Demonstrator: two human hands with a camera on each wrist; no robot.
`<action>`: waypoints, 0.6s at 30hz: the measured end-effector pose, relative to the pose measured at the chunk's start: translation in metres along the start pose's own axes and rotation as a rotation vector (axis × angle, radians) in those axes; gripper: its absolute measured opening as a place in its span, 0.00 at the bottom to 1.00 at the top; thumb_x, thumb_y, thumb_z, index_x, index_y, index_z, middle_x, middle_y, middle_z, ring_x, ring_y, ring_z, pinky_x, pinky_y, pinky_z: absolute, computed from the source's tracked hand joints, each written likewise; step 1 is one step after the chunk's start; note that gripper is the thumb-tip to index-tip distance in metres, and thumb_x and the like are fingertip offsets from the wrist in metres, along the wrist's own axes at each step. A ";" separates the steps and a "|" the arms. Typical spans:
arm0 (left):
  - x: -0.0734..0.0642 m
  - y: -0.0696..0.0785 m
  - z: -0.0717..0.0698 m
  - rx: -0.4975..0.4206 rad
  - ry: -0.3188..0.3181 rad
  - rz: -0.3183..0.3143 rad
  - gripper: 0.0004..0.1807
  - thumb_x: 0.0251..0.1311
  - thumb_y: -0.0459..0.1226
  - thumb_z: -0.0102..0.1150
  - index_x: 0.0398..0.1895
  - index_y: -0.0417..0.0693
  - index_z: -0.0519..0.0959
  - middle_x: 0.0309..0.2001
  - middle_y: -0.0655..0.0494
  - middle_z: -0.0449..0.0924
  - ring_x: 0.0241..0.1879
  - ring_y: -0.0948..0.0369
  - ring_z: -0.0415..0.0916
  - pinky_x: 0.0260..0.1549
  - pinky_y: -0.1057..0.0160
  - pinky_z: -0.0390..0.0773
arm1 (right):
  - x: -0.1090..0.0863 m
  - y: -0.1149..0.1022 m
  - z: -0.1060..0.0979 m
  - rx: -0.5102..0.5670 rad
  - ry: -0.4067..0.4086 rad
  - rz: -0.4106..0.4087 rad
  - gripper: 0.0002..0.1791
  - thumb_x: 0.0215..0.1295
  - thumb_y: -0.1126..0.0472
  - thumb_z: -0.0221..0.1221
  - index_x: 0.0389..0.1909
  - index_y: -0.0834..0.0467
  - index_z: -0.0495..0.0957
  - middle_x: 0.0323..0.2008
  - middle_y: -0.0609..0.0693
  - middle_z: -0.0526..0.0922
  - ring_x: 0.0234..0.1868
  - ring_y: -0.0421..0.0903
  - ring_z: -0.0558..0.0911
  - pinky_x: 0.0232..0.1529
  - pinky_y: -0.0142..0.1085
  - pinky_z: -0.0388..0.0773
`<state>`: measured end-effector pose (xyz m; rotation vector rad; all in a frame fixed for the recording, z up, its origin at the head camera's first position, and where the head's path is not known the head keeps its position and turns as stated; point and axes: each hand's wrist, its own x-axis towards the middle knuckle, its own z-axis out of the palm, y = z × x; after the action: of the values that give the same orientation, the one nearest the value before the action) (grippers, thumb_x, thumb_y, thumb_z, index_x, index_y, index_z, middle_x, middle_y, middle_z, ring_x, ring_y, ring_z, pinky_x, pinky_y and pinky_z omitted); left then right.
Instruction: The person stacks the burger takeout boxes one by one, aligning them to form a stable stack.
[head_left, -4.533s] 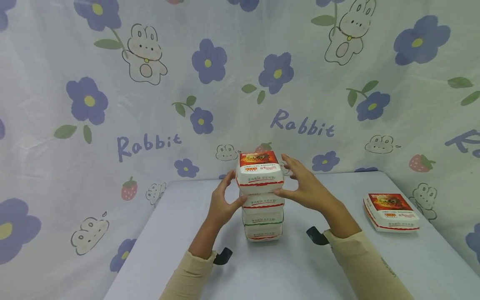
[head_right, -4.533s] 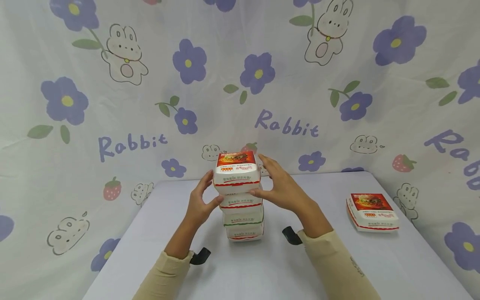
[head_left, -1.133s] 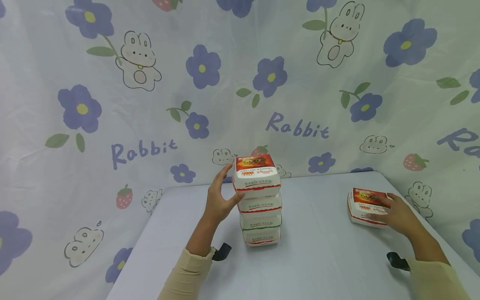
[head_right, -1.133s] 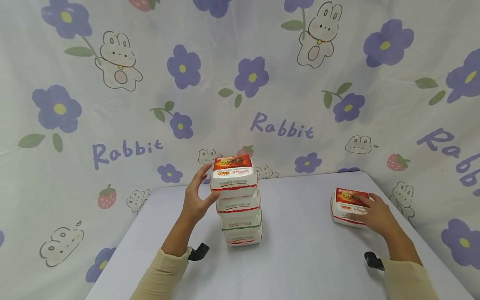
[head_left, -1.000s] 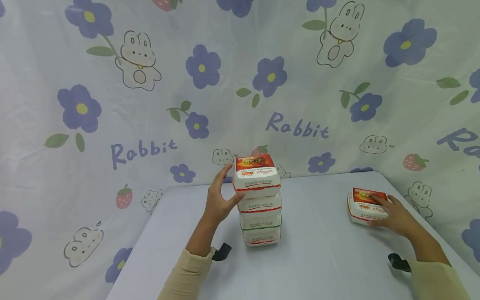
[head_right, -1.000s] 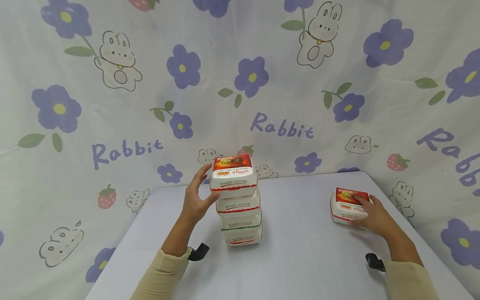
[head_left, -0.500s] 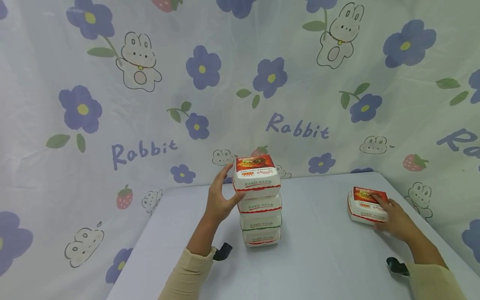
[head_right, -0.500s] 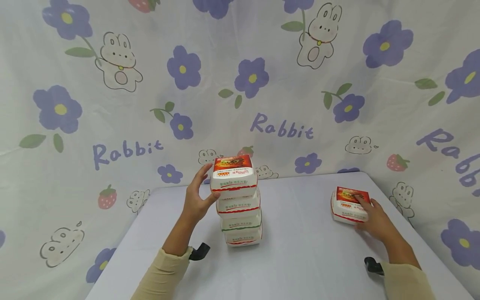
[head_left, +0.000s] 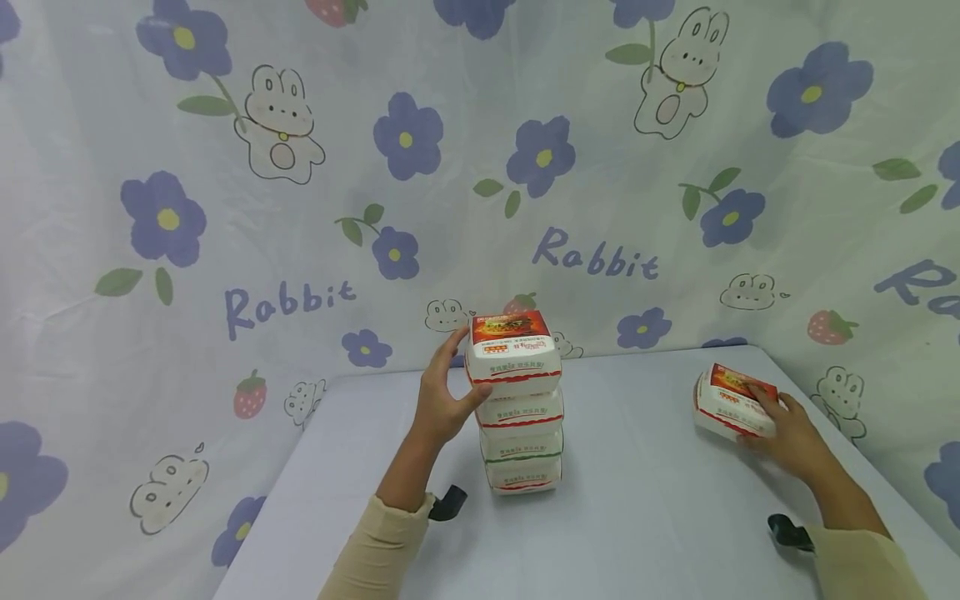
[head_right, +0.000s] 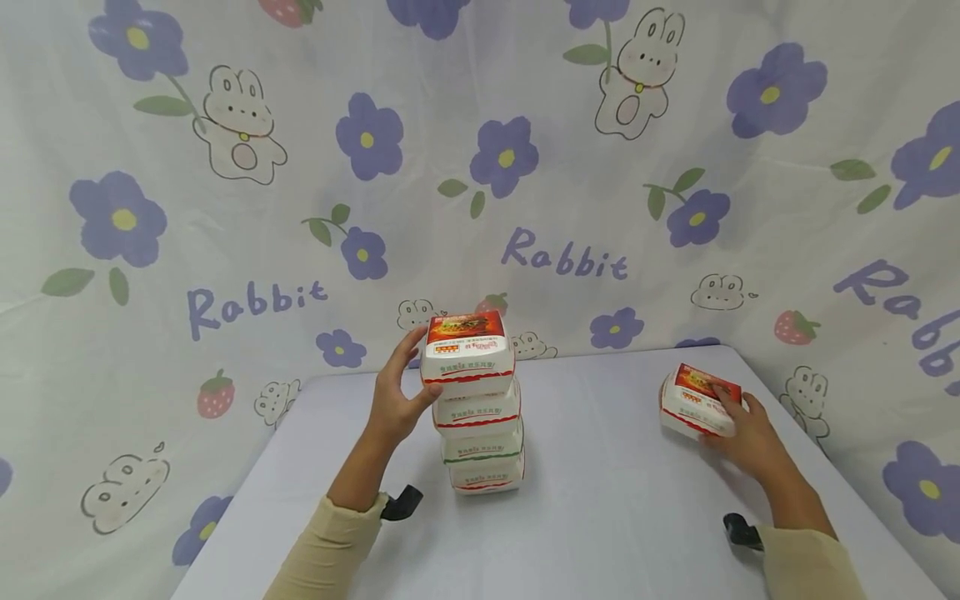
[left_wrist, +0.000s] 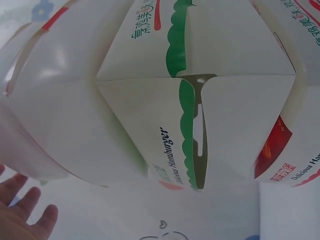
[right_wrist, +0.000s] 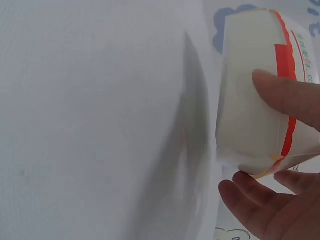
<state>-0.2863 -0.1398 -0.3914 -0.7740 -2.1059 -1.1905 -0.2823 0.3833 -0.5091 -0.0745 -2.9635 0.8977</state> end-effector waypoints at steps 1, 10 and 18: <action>0.000 0.000 0.000 -0.001 0.000 0.001 0.50 0.55 0.67 0.55 0.75 0.49 0.57 0.73 0.53 0.58 0.72 0.55 0.54 0.63 0.36 0.59 | 0.000 -0.002 -0.001 -0.001 0.003 -0.007 0.64 0.51 0.48 0.71 0.77 0.52 0.35 0.66 0.82 0.37 0.60 0.86 0.49 0.47 0.79 0.56; 0.002 0.000 -0.001 -0.006 0.009 0.003 0.49 0.56 0.66 0.55 0.75 0.51 0.58 0.72 0.51 0.59 0.72 0.56 0.54 0.63 0.36 0.59 | 0.000 -0.033 -0.009 0.015 -0.001 -0.085 0.63 0.51 0.45 0.71 0.77 0.56 0.38 0.66 0.81 0.43 0.60 0.83 0.52 0.48 0.78 0.58; 0.003 0.000 -0.001 -0.003 0.006 0.011 0.50 0.56 0.67 0.53 0.74 0.47 0.58 0.72 0.48 0.59 0.71 0.55 0.55 0.63 0.38 0.60 | 0.003 -0.062 -0.023 0.017 -0.052 -0.138 0.62 0.49 0.51 0.73 0.78 0.51 0.41 0.67 0.78 0.44 0.60 0.80 0.54 0.46 0.77 0.61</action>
<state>-0.2878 -0.1399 -0.3886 -0.7808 -2.0928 -1.1887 -0.2859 0.3451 -0.4553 0.1541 -2.9631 0.9209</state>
